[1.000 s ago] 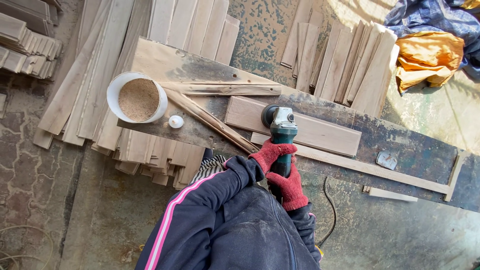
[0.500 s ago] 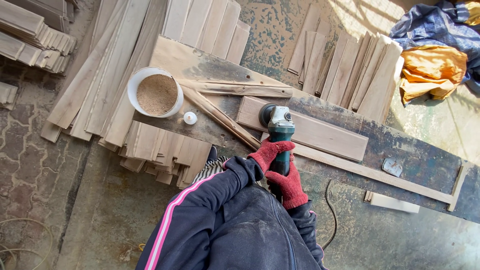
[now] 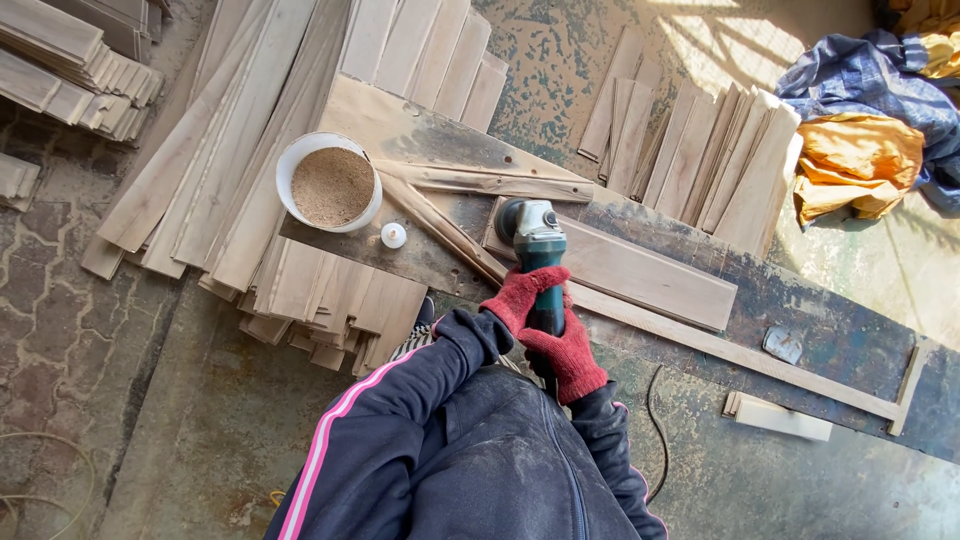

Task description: The person is sanding pieces of wood using a handheld power sander/angle grinder in a workshop environment.

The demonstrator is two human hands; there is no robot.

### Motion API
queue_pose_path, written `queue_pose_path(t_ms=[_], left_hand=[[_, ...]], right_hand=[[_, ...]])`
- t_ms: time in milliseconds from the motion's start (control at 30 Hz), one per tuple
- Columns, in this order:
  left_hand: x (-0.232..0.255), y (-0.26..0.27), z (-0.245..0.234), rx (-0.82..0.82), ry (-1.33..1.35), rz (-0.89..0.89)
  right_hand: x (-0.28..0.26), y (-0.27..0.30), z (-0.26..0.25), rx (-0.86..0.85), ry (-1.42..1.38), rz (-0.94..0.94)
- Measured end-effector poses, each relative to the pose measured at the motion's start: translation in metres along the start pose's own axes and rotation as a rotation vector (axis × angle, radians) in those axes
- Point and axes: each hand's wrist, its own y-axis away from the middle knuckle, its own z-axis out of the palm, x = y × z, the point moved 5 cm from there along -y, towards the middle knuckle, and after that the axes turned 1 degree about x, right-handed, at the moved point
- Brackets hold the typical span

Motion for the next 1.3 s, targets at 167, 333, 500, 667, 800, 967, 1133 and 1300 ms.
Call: queue_pose_path(t_ms=[167, 333, 500, 667, 800, 967, 1133, 1300], left_hand=[[0.009, 0.012, -0.006, 0.054, -0.021, 0.01], [-0.009, 0.01, 0.012, 0.04, -0.021, -0.025], [-0.032, 0.002, 0.038, -0.055, -0.066, -0.035], [-0.072, -0.038, 0.044, -0.102, -0.115, -0.041], [-0.076, -0.031, 0.058, -0.119, -0.135, -0.081], [-0.09, -0.031, 0.073, -0.182, -0.195, -0.098], [-0.083, -0.011, 0.079, -0.214, -0.228, -0.121], [-0.078, -0.022, 0.059, -0.173, -0.161, -0.122]], right_hand=[[-0.005, -0.001, 0.007, -0.047, 0.05, -0.014], [0.006, -0.005, -0.012, -0.019, 0.052, -0.005], [0.022, -0.012, -0.043, 0.046, -0.058, 0.022], [0.025, -0.013, -0.066, 0.094, -0.102, 0.027], [0.034, -0.016, -0.079, 0.153, -0.143, 0.037], [0.052, -0.021, -0.098, 0.224, -0.151, 0.045], [0.066, -0.024, -0.105, 0.256, -0.176, 0.06], [0.03, -0.005, -0.08, 0.204, -0.128, 0.051]])
